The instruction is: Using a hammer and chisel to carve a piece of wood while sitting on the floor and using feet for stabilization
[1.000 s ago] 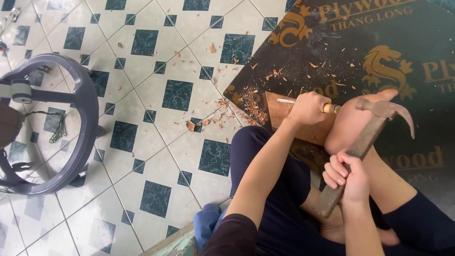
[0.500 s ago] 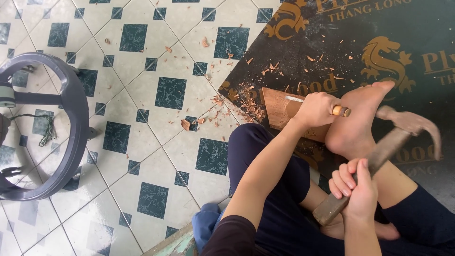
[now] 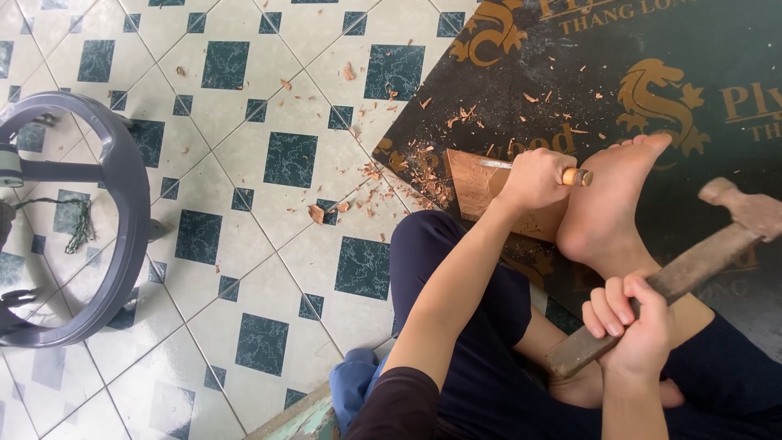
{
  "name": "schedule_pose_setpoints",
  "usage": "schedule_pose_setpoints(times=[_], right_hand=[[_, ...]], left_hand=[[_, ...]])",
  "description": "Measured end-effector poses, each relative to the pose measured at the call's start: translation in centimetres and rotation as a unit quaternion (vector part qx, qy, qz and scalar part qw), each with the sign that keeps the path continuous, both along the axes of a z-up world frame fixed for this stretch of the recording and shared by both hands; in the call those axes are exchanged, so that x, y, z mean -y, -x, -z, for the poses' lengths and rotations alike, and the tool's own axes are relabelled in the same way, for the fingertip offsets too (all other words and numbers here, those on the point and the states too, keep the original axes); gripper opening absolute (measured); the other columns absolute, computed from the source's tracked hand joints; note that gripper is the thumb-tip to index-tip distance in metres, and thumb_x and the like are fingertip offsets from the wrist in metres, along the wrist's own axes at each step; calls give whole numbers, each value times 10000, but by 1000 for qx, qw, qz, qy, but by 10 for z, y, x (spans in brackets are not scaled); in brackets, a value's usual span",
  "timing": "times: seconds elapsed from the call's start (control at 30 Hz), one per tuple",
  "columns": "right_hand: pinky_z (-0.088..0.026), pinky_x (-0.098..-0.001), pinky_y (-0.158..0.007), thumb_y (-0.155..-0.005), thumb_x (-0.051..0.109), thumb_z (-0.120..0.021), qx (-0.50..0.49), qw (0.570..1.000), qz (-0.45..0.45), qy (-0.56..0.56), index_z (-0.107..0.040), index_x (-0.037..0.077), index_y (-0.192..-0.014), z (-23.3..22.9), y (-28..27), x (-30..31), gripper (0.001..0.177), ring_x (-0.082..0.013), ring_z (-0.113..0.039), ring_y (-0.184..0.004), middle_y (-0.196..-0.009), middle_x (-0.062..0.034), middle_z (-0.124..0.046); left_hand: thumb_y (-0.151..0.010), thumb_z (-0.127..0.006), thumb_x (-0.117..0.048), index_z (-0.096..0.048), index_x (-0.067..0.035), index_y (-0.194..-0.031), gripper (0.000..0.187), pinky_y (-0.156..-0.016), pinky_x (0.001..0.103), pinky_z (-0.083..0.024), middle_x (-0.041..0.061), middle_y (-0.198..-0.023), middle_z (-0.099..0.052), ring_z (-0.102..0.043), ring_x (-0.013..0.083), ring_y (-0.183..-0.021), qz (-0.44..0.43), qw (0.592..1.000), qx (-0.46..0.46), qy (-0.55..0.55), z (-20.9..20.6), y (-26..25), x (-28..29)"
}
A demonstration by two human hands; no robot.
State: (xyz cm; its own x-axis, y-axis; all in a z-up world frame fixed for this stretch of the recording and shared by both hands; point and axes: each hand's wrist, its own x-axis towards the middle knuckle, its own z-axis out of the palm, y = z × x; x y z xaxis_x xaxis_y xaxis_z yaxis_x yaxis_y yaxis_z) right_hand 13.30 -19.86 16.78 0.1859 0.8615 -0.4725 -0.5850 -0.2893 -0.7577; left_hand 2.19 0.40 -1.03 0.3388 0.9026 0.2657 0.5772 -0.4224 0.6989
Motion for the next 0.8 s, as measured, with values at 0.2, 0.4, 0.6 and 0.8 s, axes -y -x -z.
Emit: schedule_pose_setpoints(times=[0.2,0.4,0.6,0.8], right_hand=[[-180,-220,-320,-935,115,-460,-39,991,-113,60,-357,178,-713,34,2,-1,253,-42,-218,-377,-544,72,-258],[-172,-230,-318,-954,130,-419,-3,998,-69,11,-364,188,-676,11,-5,5,289,-57,-205,-383,-529,66,-246],[-173,-223,-297,-907,60,-411,-86,988,-126,34,-322,193,-643,30,-13,-5,308,-43,-200,-362,-518,77,-243],[-189,-211,-295,-971,99,-459,-78,990,-118,26,-439,165,-807,38,-34,7,178,-25,-237,-379,-558,81,-287]], left_hand=[[-717,-586,-217,-451,-211,-559,208,-435,431,-335,-16,-513,-552,-506,281,-494,23,999,3,38,-10,-8,1],[-728,-591,-211,-455,-221,-527,243,-415,394,-305,-18,-474,-514,-455,214,-441,53,998,21,36,-11,-4,-3],[-691,-583,-195,-380,-203,-537,254,-434,389,-269,-20,-465,-448,-374,199,-473,42,998,33,36,-13,-4,-5],[-714,-610,-212,-466,-215,-539,227,-432,402,-345,-20,-485,-539,-498,216,-459,33,999,6,39,-4,-1,-8]])
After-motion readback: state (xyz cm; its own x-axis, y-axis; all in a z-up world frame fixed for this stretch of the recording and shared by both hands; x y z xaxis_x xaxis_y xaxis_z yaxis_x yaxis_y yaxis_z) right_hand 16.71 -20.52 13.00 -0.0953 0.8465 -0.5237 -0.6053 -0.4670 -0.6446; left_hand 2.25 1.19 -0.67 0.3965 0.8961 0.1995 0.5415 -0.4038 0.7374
